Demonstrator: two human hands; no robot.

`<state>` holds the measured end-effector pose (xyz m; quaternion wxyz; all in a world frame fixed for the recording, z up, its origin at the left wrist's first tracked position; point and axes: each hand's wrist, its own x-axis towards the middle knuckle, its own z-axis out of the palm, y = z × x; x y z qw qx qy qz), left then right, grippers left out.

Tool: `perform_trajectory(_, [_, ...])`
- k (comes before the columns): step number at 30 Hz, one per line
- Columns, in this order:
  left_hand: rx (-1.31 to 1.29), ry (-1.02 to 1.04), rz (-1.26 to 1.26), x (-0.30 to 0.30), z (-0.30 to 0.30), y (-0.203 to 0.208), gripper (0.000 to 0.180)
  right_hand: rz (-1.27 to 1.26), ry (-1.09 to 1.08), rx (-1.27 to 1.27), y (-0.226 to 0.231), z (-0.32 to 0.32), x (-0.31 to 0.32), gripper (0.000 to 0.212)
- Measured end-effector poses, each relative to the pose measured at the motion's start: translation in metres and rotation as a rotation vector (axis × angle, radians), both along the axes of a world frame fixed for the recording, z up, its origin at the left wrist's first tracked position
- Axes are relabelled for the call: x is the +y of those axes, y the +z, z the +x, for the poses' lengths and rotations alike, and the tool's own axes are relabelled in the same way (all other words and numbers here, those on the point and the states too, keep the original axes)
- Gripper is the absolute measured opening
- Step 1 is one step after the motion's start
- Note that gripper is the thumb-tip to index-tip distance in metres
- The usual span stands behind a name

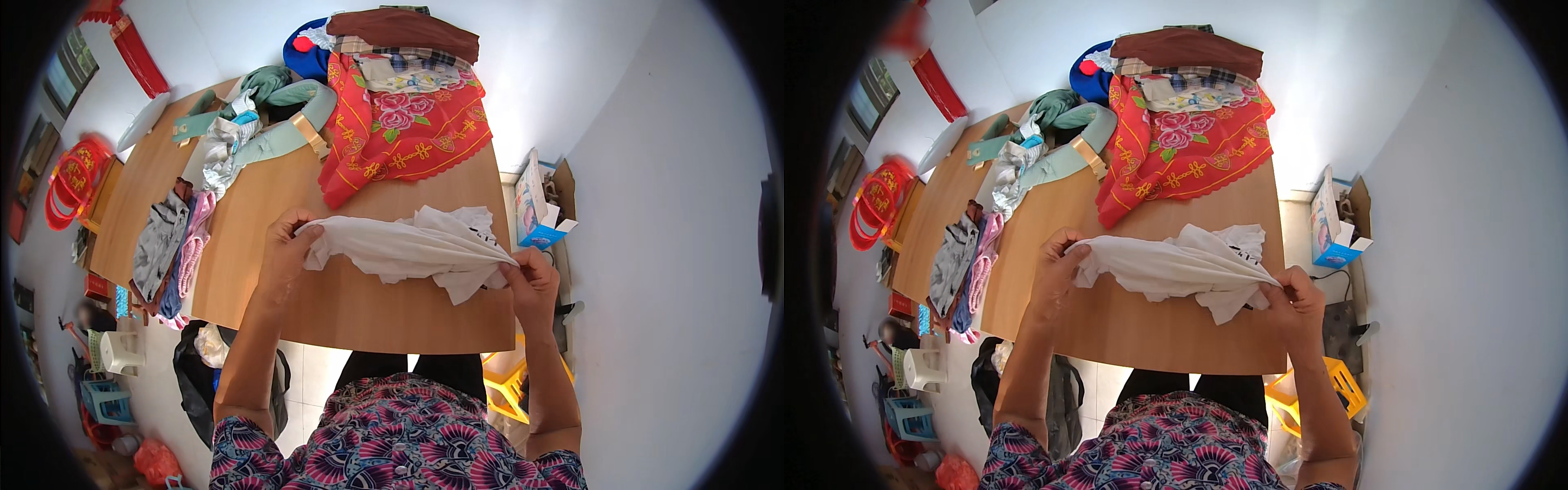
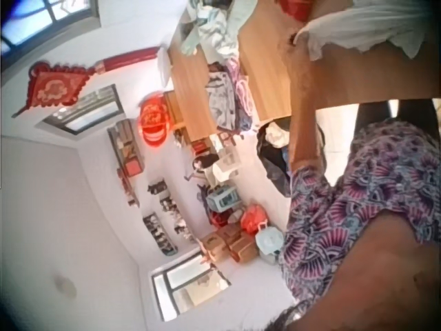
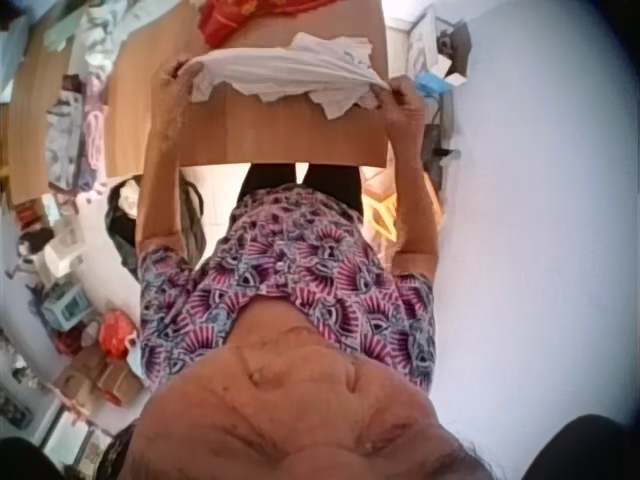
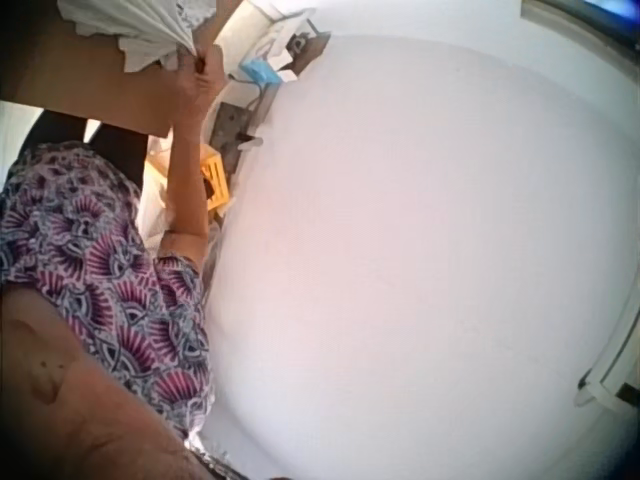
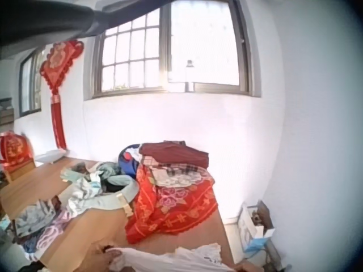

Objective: The person folds several pieces of clothing on a wooden table. They handle pink shorts, a pink shirt, a grey garment, and a white t-shirt, smoothing and folding each item before stacking them. The person works methodically, ensuring each piece is neatly arranged before moving to the next.

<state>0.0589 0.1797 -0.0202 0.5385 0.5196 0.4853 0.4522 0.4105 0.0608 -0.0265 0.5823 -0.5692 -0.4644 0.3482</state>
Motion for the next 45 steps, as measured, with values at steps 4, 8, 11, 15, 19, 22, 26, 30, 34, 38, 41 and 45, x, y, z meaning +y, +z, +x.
perform_trajectory(4, [-0.07,0.044,0.129,-0.024,-0.02,0.008,0.002,0.217,-0.025,0.279,-0.005,0.008,-0.03,0.001])
perform_trajectory(8, [-0.209,0.066,0.136,-0.047,-0.017,0.007,0.002,0.264,-0.046,0.539,-0.013,0.004,-0.038,0.003])
perform_trajectory(11, [-0.341,0.1,0.092,-0.052,-0.021,0.011,0.005,0.244,-0.076,0.546,-0.012,-0.002,-0.034,0.003])
perform_trajectory(15, [-0.448,0.208,0.151,-0.035,-0.026,0.04,0.006,0.383,-0.07,-0.064,0.039,-0.01,-0.008,0.003])
perform_trajectory(19, [-0.375,0.222,0.446,-0.038,-0.029,0.1,0.008,0.715,-0.263,-0.546,0.127,-0.017,-0.005,0.004])
perform_trajectory(22, [-0.248,0.25,0.559,-0.035,-0.035,0.116,0.006,0.814,-0.305,-0.699,0.155,-0.022,0.012,0.004])
perform_trajectory(26, [-0.018,0.258,0.524,-0.007,-0.055,0.074,0.007,0.576,0.005,-0.679,0.131,-0.032,0.046,0.003])
perform_trajectory(30, [0.357,0.203,0.551,-0.012,-0.081,-0.001,0.009,0.056,0.751,-0.872,0.073,-0.013,0.031,0.016])
perform_trajectory(34, [0.574,0.164,0.537,-0.035,-0.088,-0.032,0.011,-0.261,0.681,-0.716,0.048,-0.006,0.025,0.018])
perform_trajectory(38, [0.7,0.268,0.688,-0.031,-0.055,-0.015,0.007,0.075,0.5,-0.78,0.036,-0.022,0.056,0.026])
perform_trajectory(41, [0.745,0.167,0.732,-0.012,-0.019,-0.011,0.012,0.372,0.354,-0.909,0.018,-0.047,0.094,0.025])
perform_trajectory(45, [0.947,0.095,0.648,0.008,-0.011,-0.029,0.02,0.153,0.315,-1.253,-0.014,-0.046,0.12,0.018])
